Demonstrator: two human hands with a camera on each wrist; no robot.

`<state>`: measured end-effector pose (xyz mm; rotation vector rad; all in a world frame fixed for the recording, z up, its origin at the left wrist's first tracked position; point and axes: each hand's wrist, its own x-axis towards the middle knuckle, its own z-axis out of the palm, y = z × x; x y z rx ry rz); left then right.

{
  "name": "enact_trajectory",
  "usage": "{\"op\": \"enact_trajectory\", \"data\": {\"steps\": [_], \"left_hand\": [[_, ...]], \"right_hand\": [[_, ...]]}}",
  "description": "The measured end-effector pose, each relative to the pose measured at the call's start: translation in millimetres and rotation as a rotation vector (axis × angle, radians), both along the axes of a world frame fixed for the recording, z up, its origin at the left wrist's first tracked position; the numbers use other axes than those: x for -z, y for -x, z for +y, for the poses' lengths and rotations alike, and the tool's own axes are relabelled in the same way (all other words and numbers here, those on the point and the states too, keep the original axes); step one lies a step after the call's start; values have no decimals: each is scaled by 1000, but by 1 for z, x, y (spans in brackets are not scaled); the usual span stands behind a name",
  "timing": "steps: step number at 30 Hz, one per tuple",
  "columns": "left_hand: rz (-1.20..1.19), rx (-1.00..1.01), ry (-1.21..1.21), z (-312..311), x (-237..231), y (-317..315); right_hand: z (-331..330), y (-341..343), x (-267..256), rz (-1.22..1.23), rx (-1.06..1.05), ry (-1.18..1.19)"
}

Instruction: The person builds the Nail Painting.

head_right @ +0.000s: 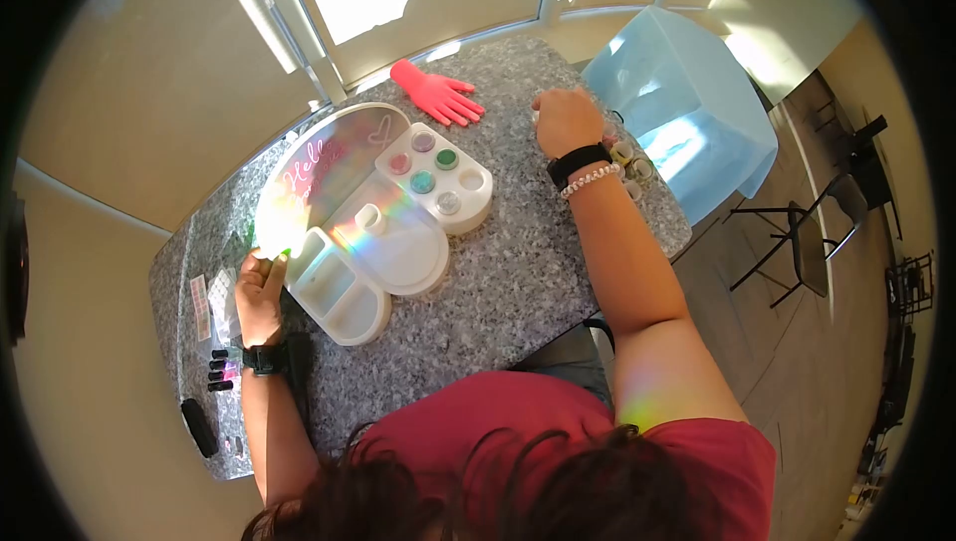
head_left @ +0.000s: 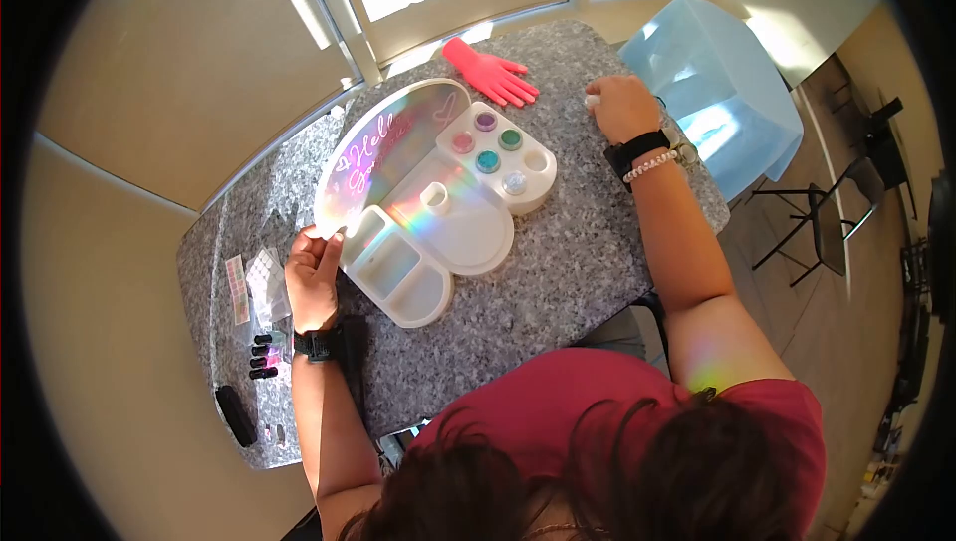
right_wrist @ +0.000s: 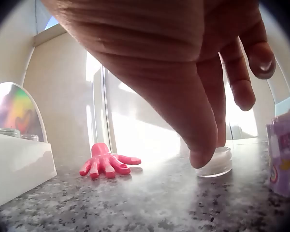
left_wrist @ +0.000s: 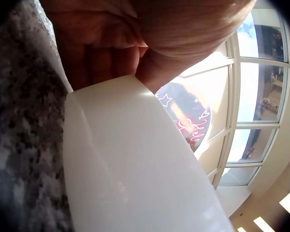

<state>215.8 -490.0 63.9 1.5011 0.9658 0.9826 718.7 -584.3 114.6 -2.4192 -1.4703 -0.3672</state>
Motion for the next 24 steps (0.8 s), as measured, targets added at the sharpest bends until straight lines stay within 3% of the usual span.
{"op": "enact_trajectory", "data": {"steps": [4, 7, 12, 15, 24], "left_hand": [[-37, 11, 16, 1, 3, -1], [38, -5, -17, -3, -5, -7], [-9, 6, 12, 0, -1, -7], [-10, 5, 9, -2, -2, -8], [-51, 17, -8, -3, -3, -11]], "right_hand": [[3, -6, 12, -45, -31, 9], [-3, 6, -6, 86, -131, 41], [-35, 76, -72, 655, -420, 76], [-38, 84, -57, 496, -508, -11], [-30, 82, -46, 540, -552, -6]]}}
